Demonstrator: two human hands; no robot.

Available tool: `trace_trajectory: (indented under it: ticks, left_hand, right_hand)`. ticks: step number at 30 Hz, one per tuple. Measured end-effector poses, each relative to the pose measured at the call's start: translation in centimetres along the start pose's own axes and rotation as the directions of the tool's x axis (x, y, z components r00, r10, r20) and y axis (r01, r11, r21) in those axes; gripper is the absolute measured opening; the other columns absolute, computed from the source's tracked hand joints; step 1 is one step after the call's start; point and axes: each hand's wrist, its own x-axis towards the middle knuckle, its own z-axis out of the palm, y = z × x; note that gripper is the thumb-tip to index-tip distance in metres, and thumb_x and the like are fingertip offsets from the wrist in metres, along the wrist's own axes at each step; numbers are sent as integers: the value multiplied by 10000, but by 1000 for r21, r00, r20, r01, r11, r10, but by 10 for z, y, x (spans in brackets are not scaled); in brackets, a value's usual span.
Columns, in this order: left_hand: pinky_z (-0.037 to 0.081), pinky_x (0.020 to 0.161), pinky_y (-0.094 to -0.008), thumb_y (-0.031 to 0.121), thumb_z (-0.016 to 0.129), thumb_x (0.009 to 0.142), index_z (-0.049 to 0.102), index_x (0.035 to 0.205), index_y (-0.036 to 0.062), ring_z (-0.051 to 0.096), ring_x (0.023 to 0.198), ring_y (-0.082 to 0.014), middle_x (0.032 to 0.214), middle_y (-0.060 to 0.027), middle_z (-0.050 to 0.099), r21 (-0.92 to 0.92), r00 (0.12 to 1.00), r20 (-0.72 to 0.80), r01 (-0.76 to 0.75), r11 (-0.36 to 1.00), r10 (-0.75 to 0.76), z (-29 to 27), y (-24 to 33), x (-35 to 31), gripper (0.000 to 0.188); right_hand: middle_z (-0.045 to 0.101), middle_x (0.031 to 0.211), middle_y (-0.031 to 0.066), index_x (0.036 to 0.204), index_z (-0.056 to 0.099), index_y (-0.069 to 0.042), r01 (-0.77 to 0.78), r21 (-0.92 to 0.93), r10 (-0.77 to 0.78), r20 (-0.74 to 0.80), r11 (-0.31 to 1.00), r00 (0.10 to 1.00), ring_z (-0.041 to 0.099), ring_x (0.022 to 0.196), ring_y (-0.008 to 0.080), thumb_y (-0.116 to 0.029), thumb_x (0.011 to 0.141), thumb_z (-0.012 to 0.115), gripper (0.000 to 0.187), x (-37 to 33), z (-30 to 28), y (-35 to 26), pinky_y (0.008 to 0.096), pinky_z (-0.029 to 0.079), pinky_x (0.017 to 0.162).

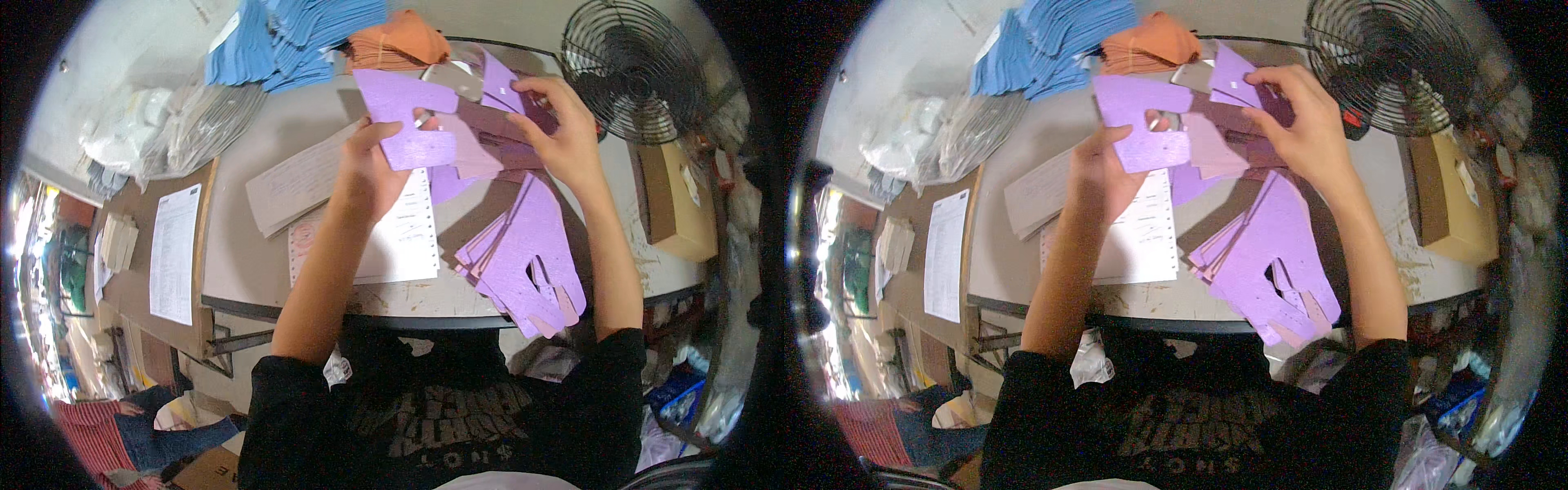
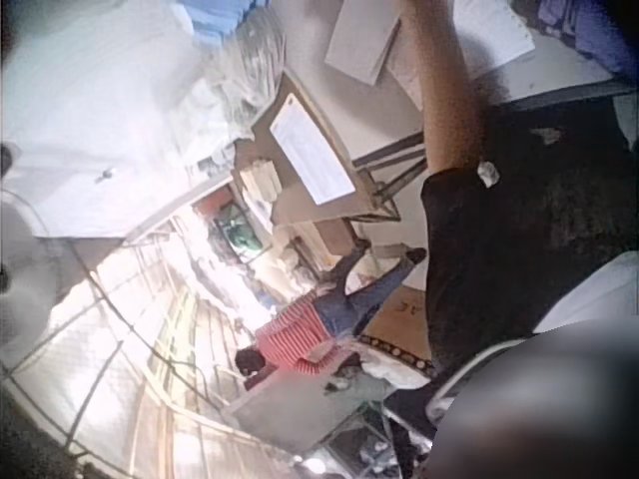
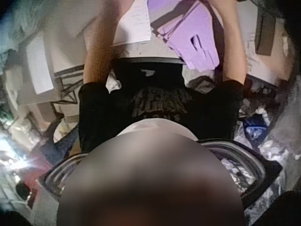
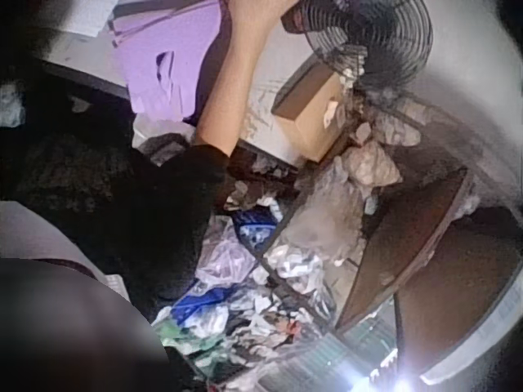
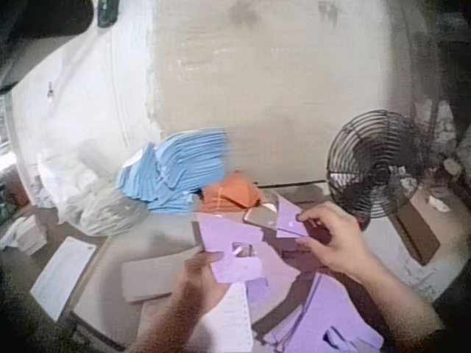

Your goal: The person repeatedly picks up, separates, and restacks purple and pink fabric pieces on a table. They handle the pieces one by one, aligning edges and occasionally flipping them over. A coworker is visible in the background handling other items.

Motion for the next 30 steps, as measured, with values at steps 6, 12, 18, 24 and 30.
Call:
trace_trajectory:
  ticks: [6, 12, 18, 24, 30]
  left_hand:
    - [443, 1135, -543, 62, 604, 873, 472, 1385, -42, 573, 1264, -411, 1318, -223, 556, 112, 999, -36, -10, 994, 14, 0, 2, 0, 539]
    - [438, 1139, -543, 1, 598, 853, 448, 1397, -7, 550, 1282, -404, 1304, -219, 543, 82, 998, -55, 5, 997, 0, -2, 1, 2, 564]
    - [462, 1105, -529, 2, 596, 889, 431, 1400, 51, 563, 1235, -380, 1237, -186, 560, 175, 997, -61, -40, 984, 51, -8, -4, 4, 539]
    - [470, 1089, -523, 53, 578, 945, 425, 1429, 60, 578, 1224, -363, 1295, -199, 581, 192, 994, -105, -21, 981, 42, -10, -3, 4, 508]
    - [460, 1098, -519, 47, 530, 974, 427, 1434, -17, 609, 1227, -353, 1351, -246, 616, 236, 995, -80, -37, 971, 57, -7, -2, 7, 476]
  right_hand:
    - [687, 1104, 133, 1194, 664, -59, -7, -10, 8, 57, 1000, 998, 687, 987, 320, -92, 855, 796, 365, -3, 2, 14, 398, 550, 867]
    - [683, 1029, 174, 1201, 633, -28, -139, 83, 99, 374, 987, 922, 687, 915, 355, -116, 877, 739, 351, -15, 15, 31, 414, 548, 832]
    - [685, 1006, 168, 1184, 642, -27, -110, 170, 27, 428, 979, 904, 671, 867, 329, -169, 844, 811, 406, -21, 24, 37, 399, 535, 780]
    - [684, 1007, 160, 1169, 656, -37, -148, 129, 72, 464, 981, 883, 669, 881, 309, -233, 763, 893, 510, -19, 25, 31, 401, 533, 789]
    - [693, 967, 162, 1198, 663, -38, -184, 133, 91, 516, 974, 852, 675, 871, 305, -213, 753, 898, 533, -18, 22, 30, 399, 539, 804]
